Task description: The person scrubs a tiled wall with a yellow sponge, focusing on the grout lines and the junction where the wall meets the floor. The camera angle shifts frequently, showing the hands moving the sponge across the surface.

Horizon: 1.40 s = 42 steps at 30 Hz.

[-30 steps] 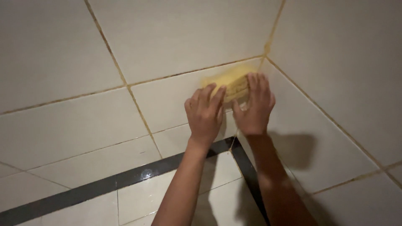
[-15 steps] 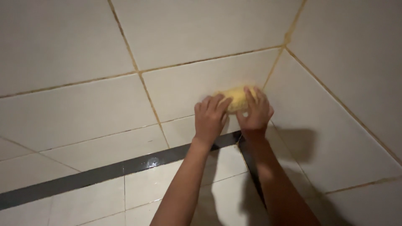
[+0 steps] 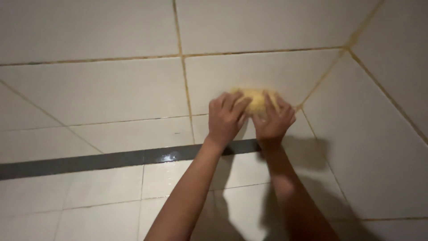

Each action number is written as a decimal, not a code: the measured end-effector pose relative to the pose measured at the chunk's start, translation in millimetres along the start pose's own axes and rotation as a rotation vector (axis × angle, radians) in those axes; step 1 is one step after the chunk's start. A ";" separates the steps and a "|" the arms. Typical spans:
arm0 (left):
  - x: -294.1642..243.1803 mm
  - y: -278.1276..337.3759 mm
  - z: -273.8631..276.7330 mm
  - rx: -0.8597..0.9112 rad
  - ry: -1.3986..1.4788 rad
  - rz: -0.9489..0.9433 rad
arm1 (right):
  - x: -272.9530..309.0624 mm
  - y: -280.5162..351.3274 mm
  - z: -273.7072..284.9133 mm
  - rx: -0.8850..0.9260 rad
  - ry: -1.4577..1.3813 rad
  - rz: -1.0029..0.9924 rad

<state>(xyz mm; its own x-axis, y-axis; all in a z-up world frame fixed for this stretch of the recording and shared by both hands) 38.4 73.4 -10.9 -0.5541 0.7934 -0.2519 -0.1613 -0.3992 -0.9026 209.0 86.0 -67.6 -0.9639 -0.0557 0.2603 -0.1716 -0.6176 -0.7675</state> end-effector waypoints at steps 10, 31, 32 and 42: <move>3.9 -18.8 58.1 -0.022 -0.073 0.000 | 74.7 -30.1 36.2 -0.055 -0.071 0.132; 40.9 5.6 110.9 -0.077 -0.206 0.012 | 139.4 -11.2 21.9 -0.138 -0.066 0.216; 47.9 15.8 105.6 -0.058 -0.206 0.022 | 136.6 -3.1 11.8 -0.109 -0.056 0.226; 47.4 41.1 94.0 0.134 -0.223 0.106 | 123.7 20.0 7.3 -0.031 -0.046 0.296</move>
Point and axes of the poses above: each hand's wrist, its own y-axis away from the middle knuckle, its own z-axis out of the back of the hand, x = y × z, the point moved 10 cm from there along -y, towards the middle knuckle, and after that the axes turned 8 degrees about y, right-handed, at the moved point
